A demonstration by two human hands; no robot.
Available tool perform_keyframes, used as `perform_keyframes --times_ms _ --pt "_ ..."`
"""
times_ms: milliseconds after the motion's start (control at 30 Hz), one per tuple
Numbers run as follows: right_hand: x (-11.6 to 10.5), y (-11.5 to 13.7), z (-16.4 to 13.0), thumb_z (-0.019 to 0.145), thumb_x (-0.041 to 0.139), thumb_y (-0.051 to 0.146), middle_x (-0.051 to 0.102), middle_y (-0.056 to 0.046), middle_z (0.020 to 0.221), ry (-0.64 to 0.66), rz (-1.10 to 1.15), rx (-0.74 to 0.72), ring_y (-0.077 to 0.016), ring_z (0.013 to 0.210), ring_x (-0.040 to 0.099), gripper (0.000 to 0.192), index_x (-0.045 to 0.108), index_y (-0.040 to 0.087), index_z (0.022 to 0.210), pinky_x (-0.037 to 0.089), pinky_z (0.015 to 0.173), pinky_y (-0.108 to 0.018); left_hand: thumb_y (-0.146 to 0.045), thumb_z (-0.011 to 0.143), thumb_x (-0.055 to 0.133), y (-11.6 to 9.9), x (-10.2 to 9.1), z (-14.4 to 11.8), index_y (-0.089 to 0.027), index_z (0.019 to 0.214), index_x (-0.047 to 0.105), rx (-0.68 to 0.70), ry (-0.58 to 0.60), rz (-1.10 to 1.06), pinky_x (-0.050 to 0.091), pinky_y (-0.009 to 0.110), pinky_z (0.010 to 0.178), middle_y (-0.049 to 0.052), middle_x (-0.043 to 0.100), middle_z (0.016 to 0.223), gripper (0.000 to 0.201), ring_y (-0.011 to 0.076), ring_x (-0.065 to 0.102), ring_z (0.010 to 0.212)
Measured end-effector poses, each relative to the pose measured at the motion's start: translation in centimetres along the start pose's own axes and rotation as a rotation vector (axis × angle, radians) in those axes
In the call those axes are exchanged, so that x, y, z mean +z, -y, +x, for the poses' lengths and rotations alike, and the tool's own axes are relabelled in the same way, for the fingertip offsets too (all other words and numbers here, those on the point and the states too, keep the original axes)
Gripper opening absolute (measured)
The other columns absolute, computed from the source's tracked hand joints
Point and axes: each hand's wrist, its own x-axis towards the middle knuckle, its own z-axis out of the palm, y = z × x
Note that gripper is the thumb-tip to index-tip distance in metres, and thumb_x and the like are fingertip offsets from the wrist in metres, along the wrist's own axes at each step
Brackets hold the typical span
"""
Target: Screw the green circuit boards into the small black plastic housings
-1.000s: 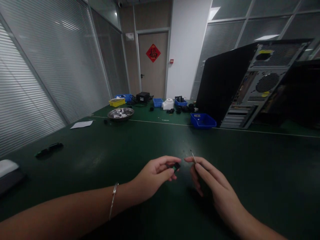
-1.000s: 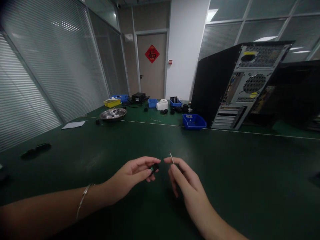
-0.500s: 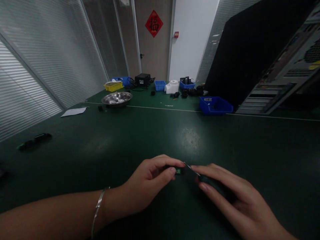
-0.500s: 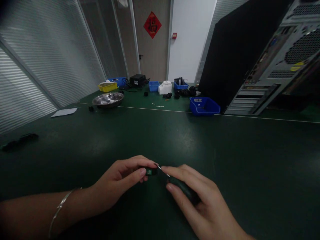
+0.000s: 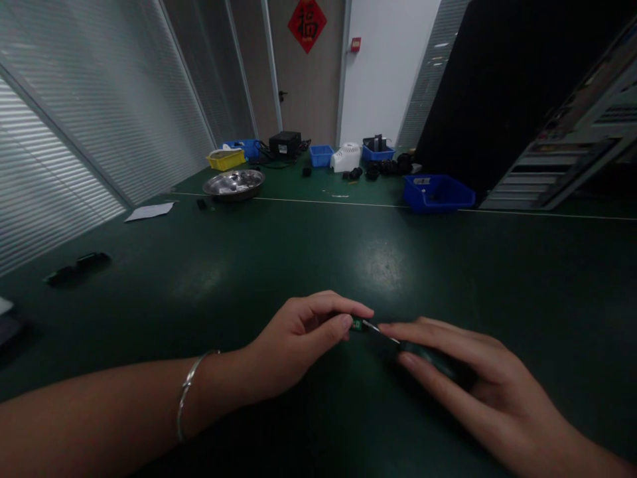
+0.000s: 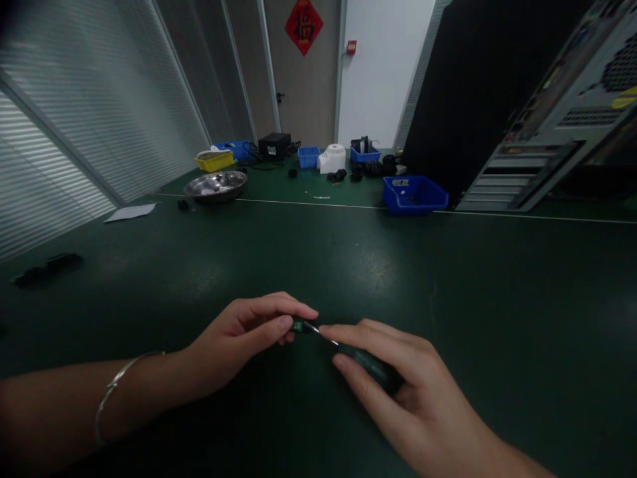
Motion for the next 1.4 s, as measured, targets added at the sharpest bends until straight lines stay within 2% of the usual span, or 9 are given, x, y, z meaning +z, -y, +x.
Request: perform_keyframes --times_ms 100,233,400,667,867,1033,1267,1400 --pt "0.08 0.01 0.19 0.084 0.064 0.022 0.078 0.0 0.103 0.008 0.006 0.01 -0.0244 0.095 0.072 0.031 0.07 0.036 0.111 0.062 0.061 -0.026 -0.023 0.089 0.057 0.0 0.0 -0.07 -0.018 0.113 0.066 0.017 0.041 0.008 0.044 0.03 0.083 0.006 0.06 0.107 0.025 0.0178 0.056 0.096" --pt "0.1 0.15 0.48 0.084 0.063 0.024 0.078 0.0 0.102 -0.001 0.038 0.022 -0.0246 0.089 0.074 0.029 0.072 0.036 0.109 0.062 0.061 -0.027 -0.025 0.089 0.059 0.17 0.15 -0.06 -0.02 0.112 0.067 0.003 0.019 0.069 0.045 0.03 0.082 0.006 0.062 0.106 0.025 0.018 0.057 0.093" --pt "0.0 -0.01 0.36 0.084 0.064 0.025 0.078 -0.001 0.106 0.013 0.043 0.038 -0.0256 0.093 0.073 0.028 0.073 0.036 0.108 0.063 0.066 -0.029 -0.023 0.088 0.059 0.57 0.42 0.14 -0.017 0.112 0.067 -0.051 0.046 -0.168 0.048 0.028 0.072 0.005 0.068 0.092 0.025 0.0126 0.058 0.074" --pt "0.13 -0.31 0.33 0.086 0.064 0.023 0.078 0.0 0.098 0.051 0.045 -0.007 -0.0241 0.097 0.072 0.034 0.068 0.037 0.116 0.063 0.065 -0.026 -0.019 0.088 0.06 0.69 0.06 0.26 -0.015 0.109 0.069 -0.07 0.116 -0.331 0.049 0.028 0.074 0.007 0.07 0.092 0.023 0.013 0.062 0.074" --pt "0.11 -0.14 0.31 0.086 0.064 0.023 0.078 -0.001 0.101 0.056 0.074 -0.009 -0.0229 0.093 0.073 0.034 0.069 0.037 0.116 0.062 0.069 -0.026 -0.021 0.09 0.059 0.72 -0.19 0.3 -0.015 0.109 0.069 -0.067 0.187 -0.373 0.05 0.028 0.074 0.008 0.07 0.093 0.023 0.0131 0.063 0.076" --pt "-0.02 0.07 0.51 0.085 0.064 0.02 0.079 0.0 0.096 0.053 0.107 -0.019 -0.0212 0.084 0.074 0.033 0.07 0.038 0.111 0.061 0.06 -0.025 -0.024 0.088 0.062 0.89 0.05 0.43 -0.015 0.108 0.069 -0.035 0.144 -0.376 0.049 0.027 0.073 0.007 0.07 0.09 0.023 0.0122 0.062 0.074" --pt "-0.21 -0.15 0.47 0.087 0.063 0.014 0.076 0.003 0.095 0.149 0.166 -0.043 -0.0147 0.085 0.072 0.041 0.064 0.038 0.12 0.057 0.069 -0.021 -0.024 0.088 0.062 0.64 -0.02 0.3 -0.015 0.107 0.069 -0.029 0.167 -0.348 0.048 0.026 0.074 0.006 0.067 0.089 0.022 0.0116 0.06 0.074" --pt "-0.23 0.1 0.64 0.087 0.063 0.012 0.076 0.003 0.096 0.157 0.185 -0.06 -0.0143 0.086 0.072 0.043 0.064 0.04 0.119 0.057 0.069 -0.02 -0.022 0.09 0.058 0.43 0.12 0.14 -0.015 0.108 0.067 -0.019 0.187 -0.313 0.047 0.026 0.076 0.005 0.066 0.088 0.021 0.0117 0.06 0.076"
